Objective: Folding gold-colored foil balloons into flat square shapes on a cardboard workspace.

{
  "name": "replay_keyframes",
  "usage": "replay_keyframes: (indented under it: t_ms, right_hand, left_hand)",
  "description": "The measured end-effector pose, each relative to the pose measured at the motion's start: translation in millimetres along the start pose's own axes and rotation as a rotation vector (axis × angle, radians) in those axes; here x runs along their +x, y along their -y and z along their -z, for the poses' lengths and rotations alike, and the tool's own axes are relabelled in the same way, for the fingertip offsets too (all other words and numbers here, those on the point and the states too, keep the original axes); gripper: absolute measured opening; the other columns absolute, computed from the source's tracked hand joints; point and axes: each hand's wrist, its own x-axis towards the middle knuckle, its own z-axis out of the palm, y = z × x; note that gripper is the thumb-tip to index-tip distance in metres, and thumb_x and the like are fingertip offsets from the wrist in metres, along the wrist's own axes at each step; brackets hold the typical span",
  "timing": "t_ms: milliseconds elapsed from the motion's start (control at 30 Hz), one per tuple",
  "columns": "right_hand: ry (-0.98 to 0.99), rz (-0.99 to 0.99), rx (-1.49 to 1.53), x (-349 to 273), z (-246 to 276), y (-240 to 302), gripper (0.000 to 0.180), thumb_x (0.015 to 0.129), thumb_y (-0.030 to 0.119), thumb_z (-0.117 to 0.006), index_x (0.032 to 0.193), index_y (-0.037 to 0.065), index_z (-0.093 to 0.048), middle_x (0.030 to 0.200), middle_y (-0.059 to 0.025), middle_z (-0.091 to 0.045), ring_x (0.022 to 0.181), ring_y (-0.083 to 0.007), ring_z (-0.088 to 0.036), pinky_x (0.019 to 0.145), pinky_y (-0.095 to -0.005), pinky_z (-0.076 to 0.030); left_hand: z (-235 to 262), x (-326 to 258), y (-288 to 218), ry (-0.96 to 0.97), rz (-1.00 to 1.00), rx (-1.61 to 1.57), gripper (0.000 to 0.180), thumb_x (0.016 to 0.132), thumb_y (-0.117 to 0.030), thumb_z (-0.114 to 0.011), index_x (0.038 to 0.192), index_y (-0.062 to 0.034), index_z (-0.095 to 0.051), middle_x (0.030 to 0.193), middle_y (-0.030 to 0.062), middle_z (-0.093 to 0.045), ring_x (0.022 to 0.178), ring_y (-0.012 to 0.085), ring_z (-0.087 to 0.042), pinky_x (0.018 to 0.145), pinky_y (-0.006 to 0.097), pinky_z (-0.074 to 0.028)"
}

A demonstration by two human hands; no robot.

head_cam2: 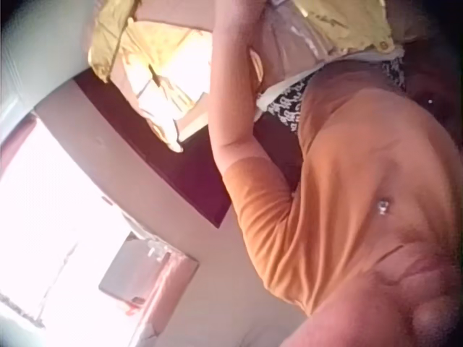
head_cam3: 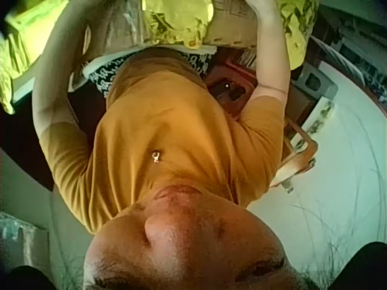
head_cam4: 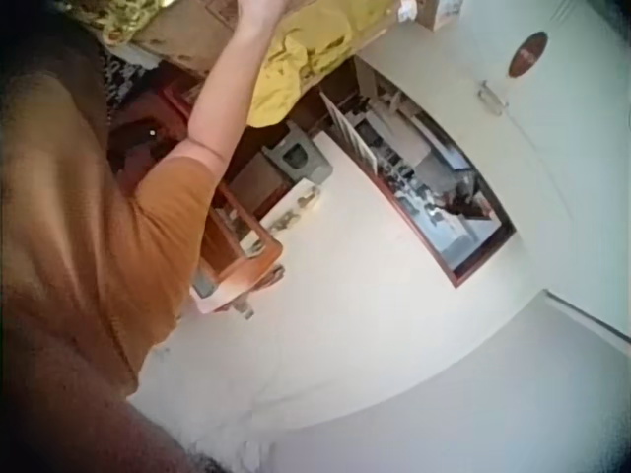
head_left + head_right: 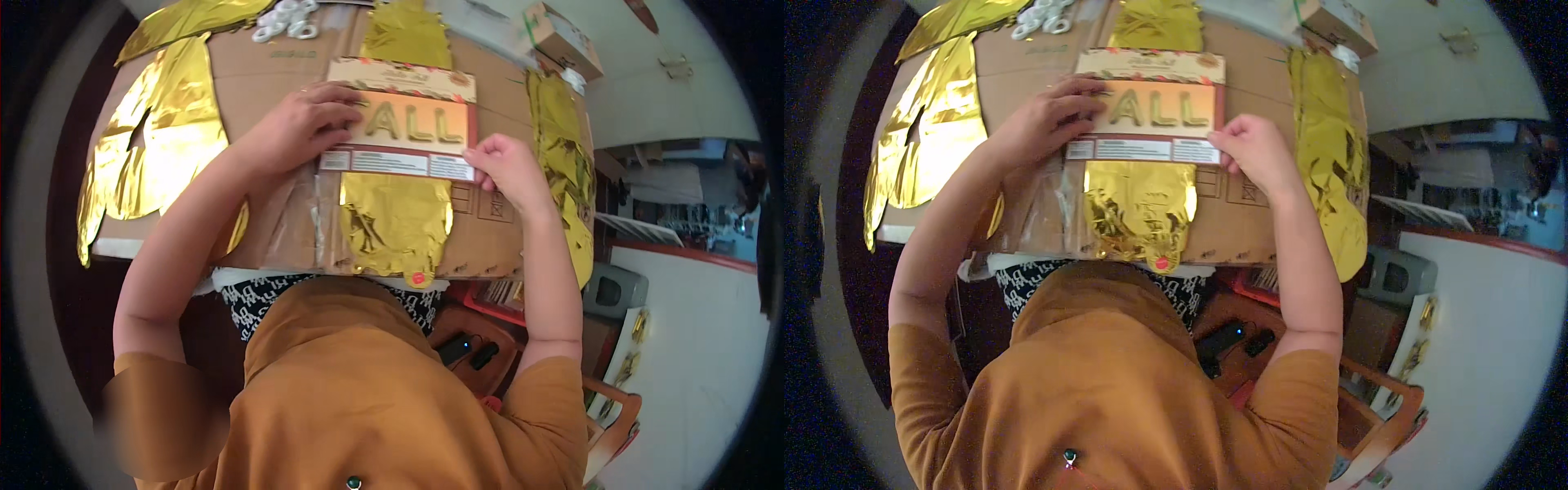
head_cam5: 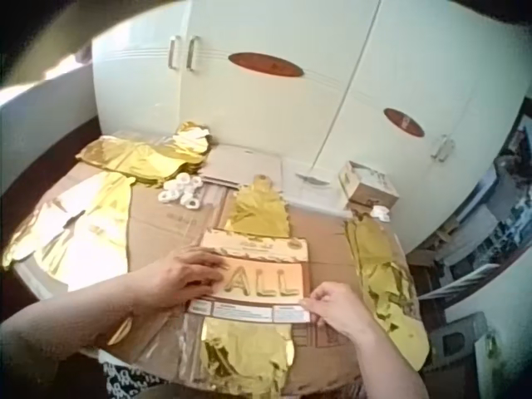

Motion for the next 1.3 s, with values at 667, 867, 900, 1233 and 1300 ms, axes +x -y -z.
replay_keyframes:
  t_ms: [667,867,900,1233,1300]
  right_hand:
    - [-0.106,0.894,-0.58,-125.2,-68.3,-31.3,0.041,0.087,0.022,-0.07,0.119,-0.003,-0.066,0.132,-0.0215,-0.06,0.123,-0.0414,-0.054,0.106,-0.0549,-0.043]
    - [-0.152,0.884,-0.61,-129.3,-80.3,-42.2,0.043,0.087,0.025,-0.071,0.12,-0.002,-0.065,0.138,-0.0218,-0.059,0.126,-0.0418,-0.054,0.108,-0.0566,-0.041]
    - [-0.15,0.884,-0.619,-129.2,-80.3,-42.3,0.043,0.087,0.025,-0.071,0.121,-0.001,-0.065,0.138,-0.0216,-0.059,0.126,-0.0417,-0.054,0.108,-0.0567,-0.041]
    - [-0.105,0.88,-0.616,-123.5,-72.8,-35.5,0.048,0.081,0.027,-0.078,0.12,0.001,-0.067,0.136,-0.0174,-0.059,0.124,-0.037,-0.054,0.108,-0.0555,-0.041]
    - [-0.136,0.899,-0.576,-120.3,-69.7,-34.1,0.048,0.081,0.025,-0.078,0.121,0.001,-0.066,0.134,-0.0167,-0.06,0.121,-0.0342,-0.056,0.106,-0.0532,-0.042]
  left_hand:
    - [0.2,9.4,-19.7,0.063,-0.01,0.11,0.038,0.085,-0.005,-0.072,0.123,-0.0023,-0.068,0.14,0.021,-0.056,0.138,0.0425,-0.048,0.116,0.05,-0.038]
    - [-8.3,12.7,-21.6,0.061,-0.017,0.081,0.035,0.085,-0.009,-0.075,0.119,-0.0047,-0.072,0.132,0.017,-0.062,0.127,0.0377,-0.058,0.108,0.046,-0.047]
    - [-8.4,12.4,-21.3,0.056,-0.013,0.072,0.034,0.085,-0.009,-0.075,0.118,-0.0046,-0.072,0.132,0.0169,-0.062,0.127,0.0372,-0.058,0.108,0.046,-0.048]
    - [-4.1,12.5,-7.7,0.082,0.028,-0.018,0.038,0.085,-0.008,-0.076,0.122,-0.0018,-0.07,0.137,0.0178,-0.059,0.133,0.0371,-0.053,0.111,0.045,-0.044]
    - [-4.2,12.8,-4.1,0.068,0.021,-0.029,0.038,0.085,-0.008,-0.077,0.122,-0.0017,-0.07,0.137,0.0182,-0.059,0.133,0.0365,-0.053,0.111,0.044,-0.045]
